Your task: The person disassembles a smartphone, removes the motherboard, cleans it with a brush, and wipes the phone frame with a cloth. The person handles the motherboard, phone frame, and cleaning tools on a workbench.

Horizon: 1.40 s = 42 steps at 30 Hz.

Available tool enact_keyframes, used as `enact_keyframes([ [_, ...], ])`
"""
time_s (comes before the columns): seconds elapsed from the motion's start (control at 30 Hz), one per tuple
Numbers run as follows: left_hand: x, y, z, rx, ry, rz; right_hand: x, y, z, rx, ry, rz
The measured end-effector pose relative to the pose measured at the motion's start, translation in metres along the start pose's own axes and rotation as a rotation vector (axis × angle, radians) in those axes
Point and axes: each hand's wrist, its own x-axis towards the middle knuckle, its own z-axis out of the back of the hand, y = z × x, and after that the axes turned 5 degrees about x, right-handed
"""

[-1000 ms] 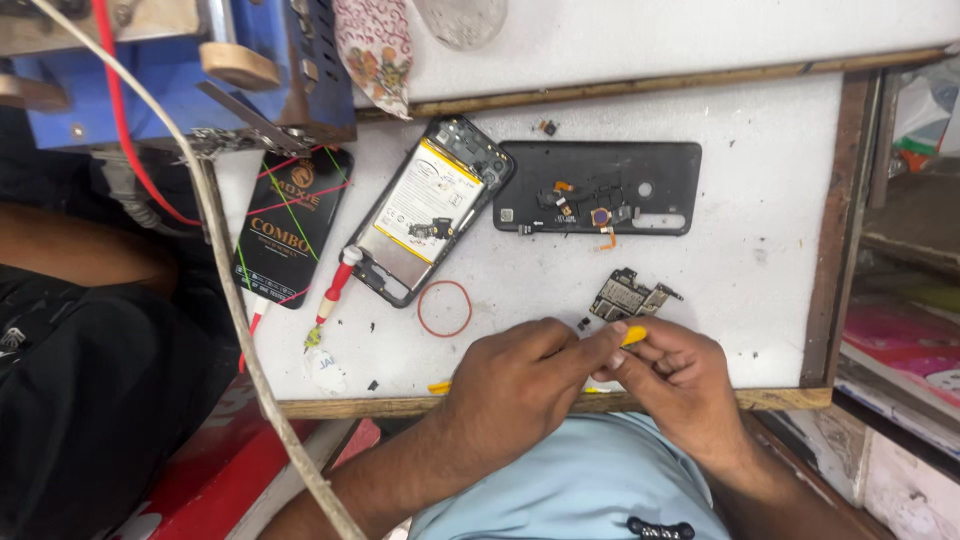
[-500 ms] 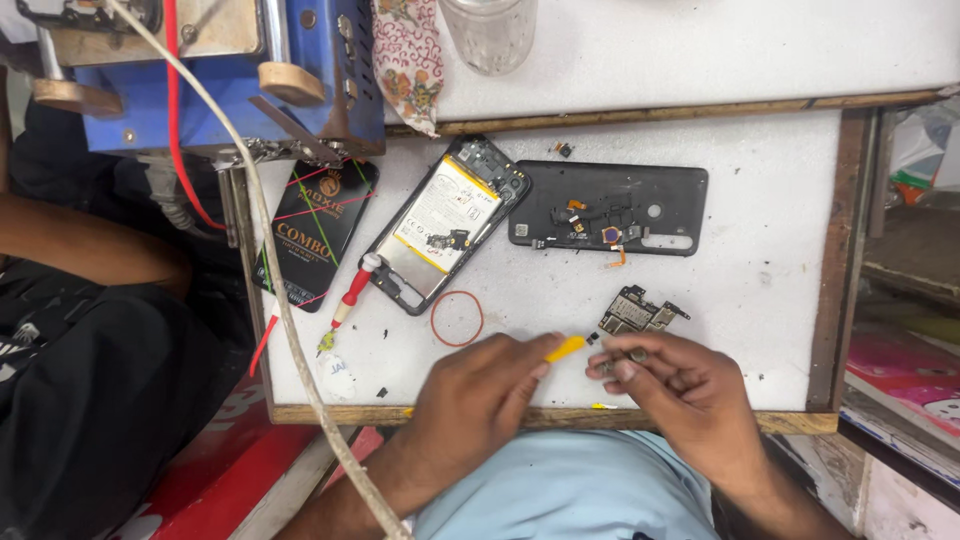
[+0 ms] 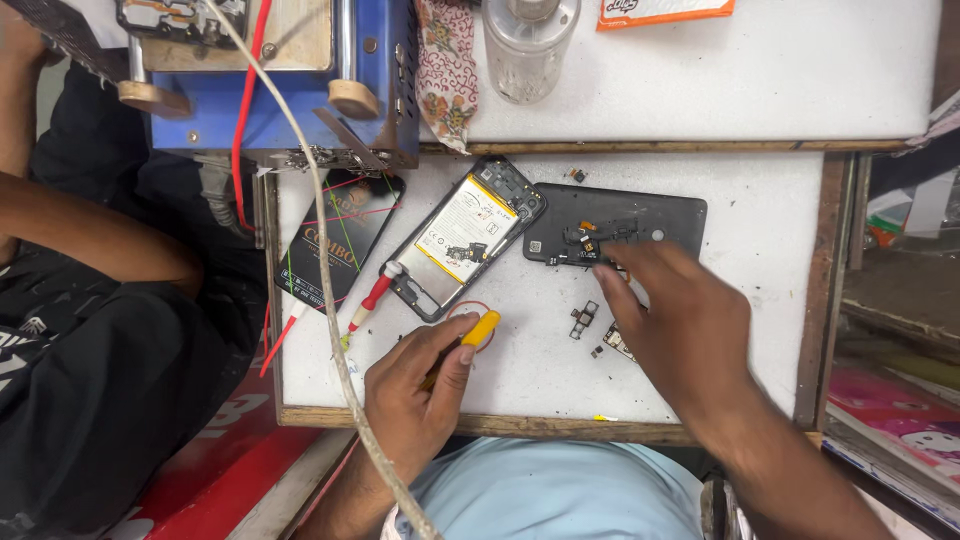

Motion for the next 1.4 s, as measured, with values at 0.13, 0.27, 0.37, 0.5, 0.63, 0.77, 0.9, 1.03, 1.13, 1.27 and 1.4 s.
enact_keyframes([
  [0.13,0.000,-0.002,-0.003,-0.001,-0.012,-0.020,0.010,-0.001,-0.015,-0.156,-0.078,0.144],
  [0.27,-0.001,-0.003,-0.004,-0.030,0.024,0.062,0.011,0.000,-0.023,-0.176,-0.030,0.069],
  [0.37,-0.002,-0.004,-0.006,-0.038,0.023,0.035,0.014,0.002,-0.025,-0.170,-0.069,0.068],
  [0.5,0.000,-0.007,-0.006,-0.047,0.047,0.041,0.018,0.003,-0.024,-0.167,-0.061,0.026],
  [0.63,0.001,-0.012,-0.006,-0.068,0.040,0.050,0.003,-0.011,-0.017,0.124,-0.047,-0.003],
  [0.77,0.000,-0.023,-0.021,-0.236,0.078,0.013,-0.032,-0.035,-0.019,1.000,0.326,-0.331],
  [0.9,0.011,-0.028,-0.045,-0.369,0.236,0.047,-0.064,-0.051,-0.030,1.146,0.403,-0.482],
  [1.03,0.016,-0.030,-0.057,-0.247,0.356,0.118,-0.078,-0.060,-0.029,1.186,0.365,-0.463],
  [1.13,0.015,-0.036,-0.057,-0.249,0.327,0.057,-0.083,-0.062,-0.031,1.302,0.336,-0.550],
  [1.27,0.013,-0.051,-0.050,-0.292,0.254,-0.080,-0.088,-0.067,-0.037,1.499,0.320,-0.539],
  [1.4,0.009,-0.053,-0.036,-0.370,0.299,-0.154,-0.089,-0.075,-0.041,1.677,0.278,-0.661],
])
